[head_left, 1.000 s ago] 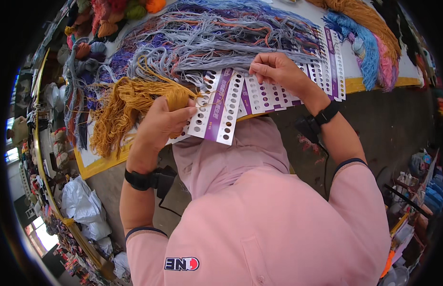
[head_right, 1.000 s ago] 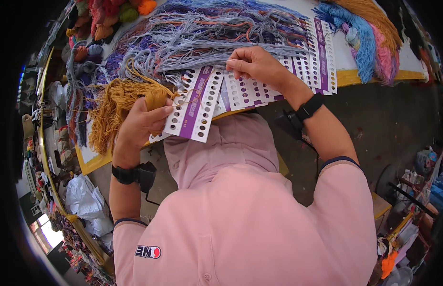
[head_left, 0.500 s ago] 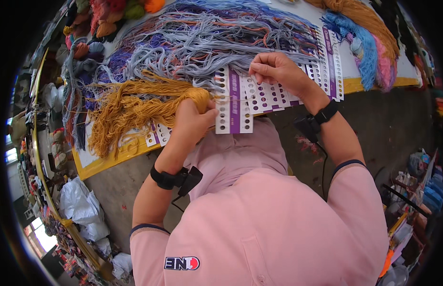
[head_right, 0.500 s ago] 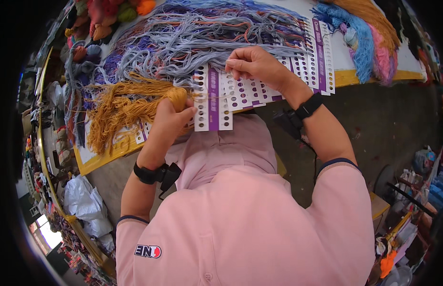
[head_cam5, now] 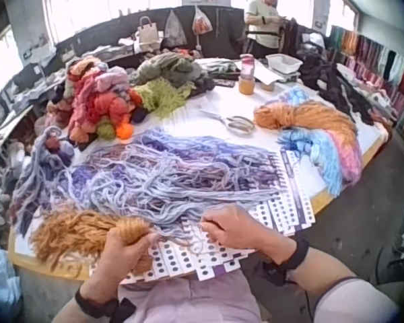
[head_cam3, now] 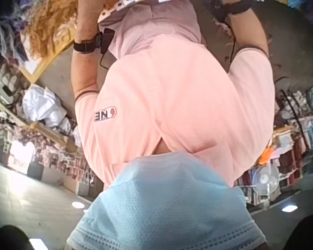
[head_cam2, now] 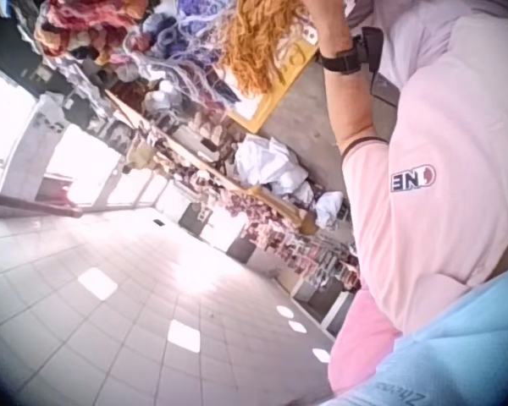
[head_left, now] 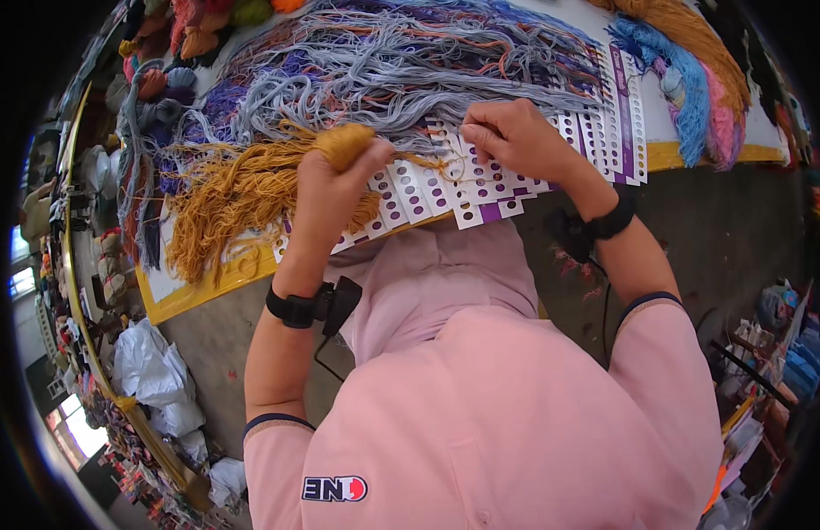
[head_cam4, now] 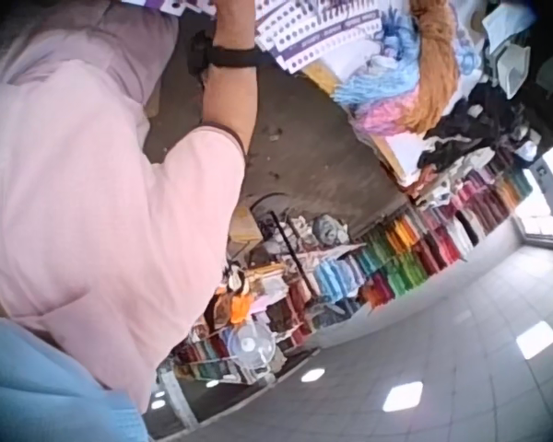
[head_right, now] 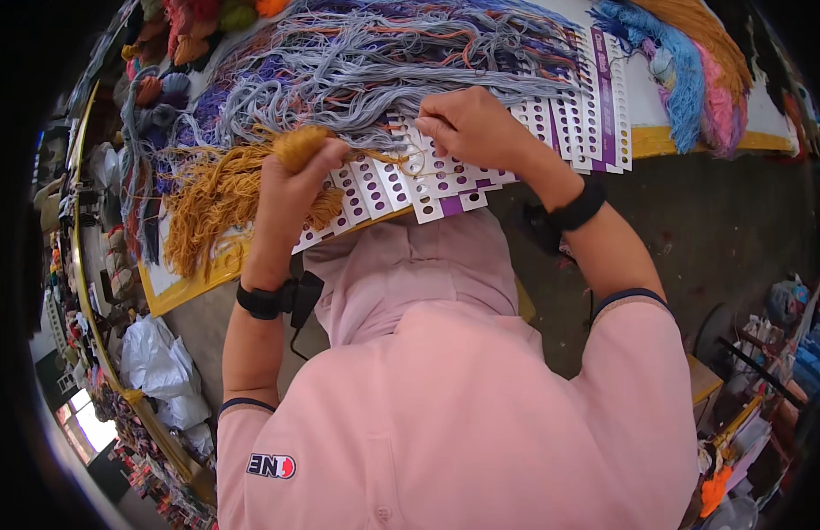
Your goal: The person sorts through bundles of yarn by hand, pulling individual strands from a large pile and threading them through holes in paper cards. They occasionally shake out the bundles and rearrange the piles of different colored yarn on the table to reach new sections.
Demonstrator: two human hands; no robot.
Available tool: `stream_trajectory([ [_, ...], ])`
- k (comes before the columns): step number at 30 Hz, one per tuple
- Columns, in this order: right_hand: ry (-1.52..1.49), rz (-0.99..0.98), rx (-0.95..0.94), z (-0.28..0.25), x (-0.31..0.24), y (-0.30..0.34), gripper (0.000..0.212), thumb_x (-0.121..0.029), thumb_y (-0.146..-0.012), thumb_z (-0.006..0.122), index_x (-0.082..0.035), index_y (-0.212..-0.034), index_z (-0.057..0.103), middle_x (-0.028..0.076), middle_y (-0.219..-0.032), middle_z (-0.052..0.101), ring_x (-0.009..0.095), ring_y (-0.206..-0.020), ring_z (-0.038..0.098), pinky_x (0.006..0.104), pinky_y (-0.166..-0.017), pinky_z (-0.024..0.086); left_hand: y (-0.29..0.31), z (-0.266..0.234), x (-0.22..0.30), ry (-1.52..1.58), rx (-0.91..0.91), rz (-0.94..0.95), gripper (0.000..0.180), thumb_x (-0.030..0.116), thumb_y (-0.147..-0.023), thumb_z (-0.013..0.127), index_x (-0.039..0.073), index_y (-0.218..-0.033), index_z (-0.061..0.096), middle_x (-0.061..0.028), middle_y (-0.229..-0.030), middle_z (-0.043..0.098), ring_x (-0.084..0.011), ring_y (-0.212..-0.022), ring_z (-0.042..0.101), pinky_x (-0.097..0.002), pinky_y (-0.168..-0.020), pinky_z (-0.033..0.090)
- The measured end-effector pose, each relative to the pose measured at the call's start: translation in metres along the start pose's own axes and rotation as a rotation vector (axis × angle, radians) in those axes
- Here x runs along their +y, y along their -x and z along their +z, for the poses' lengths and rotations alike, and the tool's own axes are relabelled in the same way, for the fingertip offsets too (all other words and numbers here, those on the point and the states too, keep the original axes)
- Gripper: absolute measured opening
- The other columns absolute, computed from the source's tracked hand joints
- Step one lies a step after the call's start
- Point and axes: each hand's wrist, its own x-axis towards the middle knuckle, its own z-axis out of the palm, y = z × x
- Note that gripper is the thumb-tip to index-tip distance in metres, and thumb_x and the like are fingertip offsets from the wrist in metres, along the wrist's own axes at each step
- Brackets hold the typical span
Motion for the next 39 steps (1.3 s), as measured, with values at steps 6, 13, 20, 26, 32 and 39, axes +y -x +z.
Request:
stream_trajectory([
  [6, 0.161, -0.049, -0.024, 0.011, -0.031, 0.029, 0.021, -0.019, -0.079, 0.073, -0.005, -0.082, 0.058, 0.01, -0.071, 0.062, 0.03, -0.065, 0.061, 0.0386, -0.06, 0.046, -0.003, 0.02, -0.013, -0.768, -0.155, 0.456, 0.018, 0.009, -0.073, 0.074, 0.007, -0.09, 0.072, -0.0132, -0.077, 0.066, -0.03, -0.07, 0.064, -0.0364, -0.067, 0.049],
  [13, 0.549, -0.344, -0.021, 0.021, -0.03, 0.049, 0.04, -0.014, -0.059, 0.081, -0.006, -0.088, 0.054, 0.008, -0.084, 0.054, 0.028, -0.083, 0.058, 0.0383, -0.069, 0.047, -0.014, 0.019, -0.013, -0.882, -0.241, 0.41, 0.011, 0.011, -0.077, 0.071, 0.005, -0.086, 0.07, -0.0126, -0.072, 0.065, -0.0304, -0.068, 0.064, -0.0383, -0.066, 0.049],
  [20, 0.616, -0.5, 0.062, 0.027, -0.024, 0.05, 0.023, -0.011, -0.063, 0.073, -0.006, -0.075, 0.053, 0.006, -0.078, 0.052, 0.022, -0.075, 0.055, 0.035, -0.064, 0.046, -0.013, 0.014, -0.006, -0.769, -0.314, 0.364, 0.01, 0.01, -0.081, 0.067, 0.002, -0.087, 0.065, -0.0172, -0.073, 0.062, -0.0364, -0.069, 0.059, -0.0399, -0.064, 0.046],
  [26, 0.718, -0.52, 0.168, 0.039, -0.017, 0.055, 0.016, -0.009, -0.066, 0.067, -0.006, -0.063, 0.052, 0.004, -0.069, 0.049, 0.02, -0.067, 0.051, 0.0328, -0.059, 0.042, -0.02, -0.007, 0.011, -0.841, -0.429, 0.067, 0.021, 0.014, -0.085, 0.066, -0.002, -0.099, 0.062, -0.0126, -0.077, 0.063, -0.0233, -0.07, 0.059, -0.0355, -0.067, 0.047],
  [32, 0.761, -0.534, 0.236, 0.047, -0.015, 0.057, 0.015, -0.008, -0.064, 0.066, -0.006, -0.06, 0.052, 0.004, -0.067, 0.048, 0.019, -0.067, 0.05, 0.0322, -0.058, 0.04, -0.024, -0.041, 0.02, -0.369, -0.397, -0.133, 0.026, 0.016, -0.084, 0.067, -0.005, -0.1, 0.064, 0.0002, -0.08, 0.062, -0.0088, -0.069, 0.055, -0.0301, -0.061, 0.047],
  [39, 0.785, -0.524, 0.201, 0.045, -0.017, 0.058, 0.013, -0.01, -0.063, 0.065, -0.006, -0.061, 0.053, 0.005, -0.067, 0.049, 0.019, -0.067, 0.05, 0.0322, -0.059, 0.04, -0.029, -0.165, 0.036, 0.098, -0.354, -0.321, 0.013, 0.012, -0.091, 0.059, 0.002, -0.098, 0.063, 0.0052, -0.073, 0.052, -0.0014, -0.06, 0.043, -0.0157, -0.049, 0.031],
])
